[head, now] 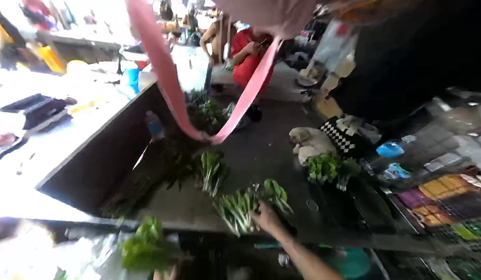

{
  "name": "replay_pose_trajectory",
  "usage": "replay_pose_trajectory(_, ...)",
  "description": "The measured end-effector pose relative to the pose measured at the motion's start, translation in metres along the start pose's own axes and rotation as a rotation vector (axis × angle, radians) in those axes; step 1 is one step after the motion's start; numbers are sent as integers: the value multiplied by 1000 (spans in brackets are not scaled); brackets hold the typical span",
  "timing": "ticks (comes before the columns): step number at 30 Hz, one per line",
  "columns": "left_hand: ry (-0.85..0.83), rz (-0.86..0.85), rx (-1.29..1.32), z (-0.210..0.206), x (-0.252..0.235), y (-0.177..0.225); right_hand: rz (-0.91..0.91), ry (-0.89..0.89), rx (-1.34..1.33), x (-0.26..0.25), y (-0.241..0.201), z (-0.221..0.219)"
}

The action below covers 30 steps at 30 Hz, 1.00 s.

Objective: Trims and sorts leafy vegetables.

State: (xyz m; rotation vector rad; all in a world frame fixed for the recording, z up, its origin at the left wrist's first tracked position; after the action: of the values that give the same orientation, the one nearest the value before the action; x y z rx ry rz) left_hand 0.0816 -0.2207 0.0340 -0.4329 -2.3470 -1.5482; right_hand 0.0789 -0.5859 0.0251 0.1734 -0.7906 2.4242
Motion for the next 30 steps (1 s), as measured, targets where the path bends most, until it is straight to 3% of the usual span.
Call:
replay_pose_trajectory(3,150,-60,-351,12,-1,22,150,96,70,22,-39,14)
replay_pose_trajectory(6,164,-98,-622,29,2,43,409,-67,-92,50,-96,0)
replay_pose_trajectory(10,111,-159,-620,49,12,51,739,-488,-431,105,-180,-54)
replay_pose_trajectory(12,122,-178,-617,63,16,53,866,-486,-516,138,-216,-82)
replay_pose_trajectory(14,157,-185,-623,84,18,56,982,-359,-553,155,-238,-108)
replay_pose_trajectory(16,180,-183,-619,108,24,58,1002,-336,-574,163,-251,-127)
replay_pose_trajectory(19,255,-151,-541,148,41,55,947,-460,-651,168,-268,-150)
replay_pose_trajectory(24,530,-221,-436,207,91,45,944,-684,-807,172,-295,-194)
replay_pose_trajectory(30,679,-224,-444,239,129,28,843,-829,-240,176,-311,-245)
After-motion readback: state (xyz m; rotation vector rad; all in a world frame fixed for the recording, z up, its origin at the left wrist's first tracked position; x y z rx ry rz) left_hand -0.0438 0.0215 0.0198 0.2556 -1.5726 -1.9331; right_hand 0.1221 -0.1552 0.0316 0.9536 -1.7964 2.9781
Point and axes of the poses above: each hand's wrist, its own x-axis away from the middle knuckle, its own z-axis out of the back of the hand, y = z × x, the point moved 2 cm from there along -x, towards the middle knuckle, and after that the axes turned 10 degrees about z, right-handed, at the moved point
